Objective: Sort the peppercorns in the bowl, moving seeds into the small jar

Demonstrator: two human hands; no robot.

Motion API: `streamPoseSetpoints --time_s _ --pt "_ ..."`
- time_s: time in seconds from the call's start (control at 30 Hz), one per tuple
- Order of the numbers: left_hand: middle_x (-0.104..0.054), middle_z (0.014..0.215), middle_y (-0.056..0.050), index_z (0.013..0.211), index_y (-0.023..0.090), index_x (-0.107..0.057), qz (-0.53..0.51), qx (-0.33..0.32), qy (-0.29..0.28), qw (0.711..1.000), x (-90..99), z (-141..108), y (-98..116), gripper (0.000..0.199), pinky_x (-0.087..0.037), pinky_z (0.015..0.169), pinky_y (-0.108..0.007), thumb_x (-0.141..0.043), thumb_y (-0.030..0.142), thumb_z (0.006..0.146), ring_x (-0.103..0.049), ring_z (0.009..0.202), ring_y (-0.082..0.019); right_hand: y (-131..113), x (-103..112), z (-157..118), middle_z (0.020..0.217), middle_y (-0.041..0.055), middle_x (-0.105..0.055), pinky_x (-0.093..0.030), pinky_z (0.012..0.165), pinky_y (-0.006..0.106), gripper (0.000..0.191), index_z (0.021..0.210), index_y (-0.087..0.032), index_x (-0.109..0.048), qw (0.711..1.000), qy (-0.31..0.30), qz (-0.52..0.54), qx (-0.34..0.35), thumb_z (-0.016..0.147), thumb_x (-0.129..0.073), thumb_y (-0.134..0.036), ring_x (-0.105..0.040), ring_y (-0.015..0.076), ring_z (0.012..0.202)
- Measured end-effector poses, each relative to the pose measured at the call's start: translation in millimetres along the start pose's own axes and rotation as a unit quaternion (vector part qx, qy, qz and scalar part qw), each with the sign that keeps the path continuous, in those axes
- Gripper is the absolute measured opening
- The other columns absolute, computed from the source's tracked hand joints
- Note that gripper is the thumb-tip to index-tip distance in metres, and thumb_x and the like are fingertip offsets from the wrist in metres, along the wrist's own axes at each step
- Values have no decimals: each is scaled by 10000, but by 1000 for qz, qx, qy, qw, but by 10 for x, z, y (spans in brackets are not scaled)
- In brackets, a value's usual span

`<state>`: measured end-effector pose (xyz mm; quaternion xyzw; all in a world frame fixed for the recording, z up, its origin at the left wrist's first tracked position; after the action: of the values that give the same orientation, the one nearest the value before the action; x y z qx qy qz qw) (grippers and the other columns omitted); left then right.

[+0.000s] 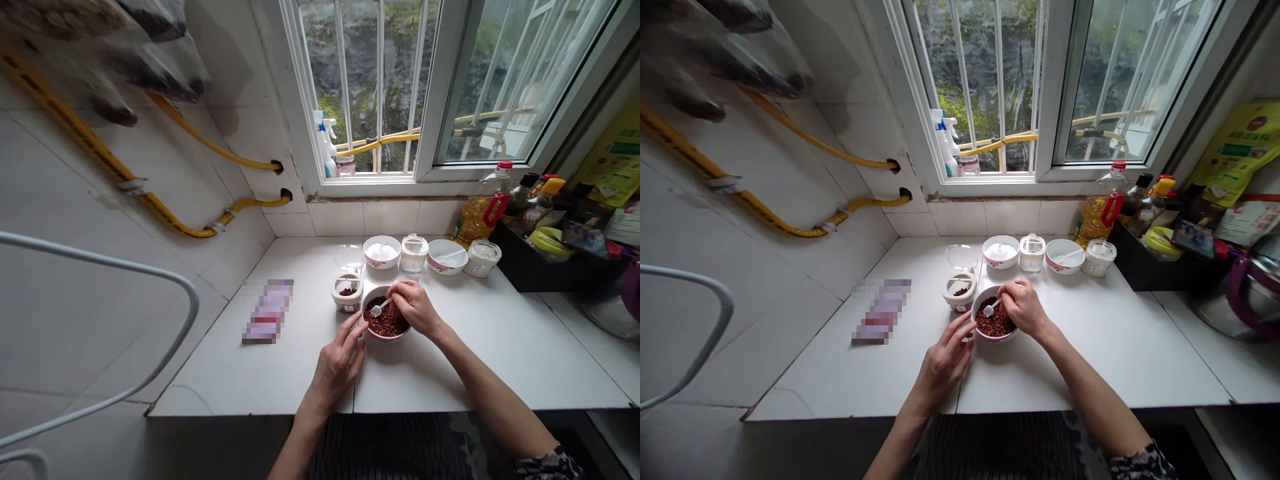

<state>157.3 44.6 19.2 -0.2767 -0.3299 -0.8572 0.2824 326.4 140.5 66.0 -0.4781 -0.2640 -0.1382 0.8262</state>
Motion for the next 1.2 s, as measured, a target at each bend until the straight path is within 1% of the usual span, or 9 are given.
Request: streamPoseSetpoints --time_s 0.1,0.27,0.37,0.63,0.7,0.83,0.9,1.03,1.2 --pt "-568 1429 -137 1415 251 -451 2 1 -4 1000 -7 -7 -7 465 -645 845 -301 -465 102 975 -724 1075 -202 -25 -42 -4 574 -14 -687 -443 975 418 227 712 -244 -636 1000 -5 24 -2 848 -481 -152 -640 207 686" --pt "-565 1428 -137 1408 245 -452 4 -8 -3 1000 -2 -3 3 453 -643 861 -306 -458 100 979 -676 1185 -221 43 94 -8 560 -15 -678 -485 833 355 193 707 -242 -634 995 47 74 -51 846 -501 -231 -634 193 624" --pt "-563 1428 -139 1401 240 -460 3 -5 -2 1000 0 0 3 445 -645 850 -297 -454 101 978 -684 1167 -216 97 82 -13 566 -12 -674 -484 687 308 180 726 -234 -637 989 38 120 -80 838 -500 -266 -613 178 572" --pt "-557 1437 -138 1396 237 -468 2 -5 0 1000 -4 -6 -2 454 -640 861 -300 -474 90 966 -698 1136 -209 213 7 -26 557 -14 -672 -475 594 278 169 748 -218 -637 980 24 150 -128 828 -494 -258 -602 163 526" --pt "-556 1435 -139 1395 235 -470 -1 -5 0 1000 0 -4 1 452 -640 852 -294 -474 90 967 -697 1135 -208 202 15 -20 563 -10 -676 -490 630 295 178 743 -220 -634 983 26 134 -119 836 -484 -240 -614 172 545" --pt "-561 1427 -137 1405 243 -460 2 -5 -2 1000 5 -1 7 453 -641 849 -295 -454 94 977 -706 1111 -201 70 -6 -1 552 -18 -683 -474 902 389 198 702 -237 -623 998 21 51 -41 839 -496 -173 -641 191 614" --pt "-560 1427 -136 1409 247 -454 3 -4 -2 1000 4 -3 5 458 -643 845 -298 -452 95 977 -709 1102 -200 28 -53 -2 549 -25 -691 -446 959 404 209 709 -240 -619 998 5 50 -22 854 -492 -160 -643 188 612" --pt "-557 1432 -138 1408 243 -452 2 -4 -6 1000 -6 -9 -2 461 -642 849 -301 -458 91 974 -705 1115 -204 39 -65 -13 546 -24 -686 -487 862 354 214 714 -233 -618 996 9 82 -33 863 -484 -160 -635 175 580" --pt "-559 1431 -136 1399 241 -465 -1 -7 1 1000 2 -8 -2 454 -642 848 -291 -466 91 970 -686 1160 -213 150 -26 -29 554 -23 -676 -501 689 294 195 737 -218 -639 987 27 128 -89 857 -491 -174 -625 163 558"
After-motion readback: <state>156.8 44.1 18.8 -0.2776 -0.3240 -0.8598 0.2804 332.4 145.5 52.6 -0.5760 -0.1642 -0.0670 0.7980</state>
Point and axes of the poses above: each hand's wrist, its own z-axis towards the middle knuckle, its own x-axis out of the back of the hand, y = z × x, the point moved 7 cm from there along z, towards the middle knuckle
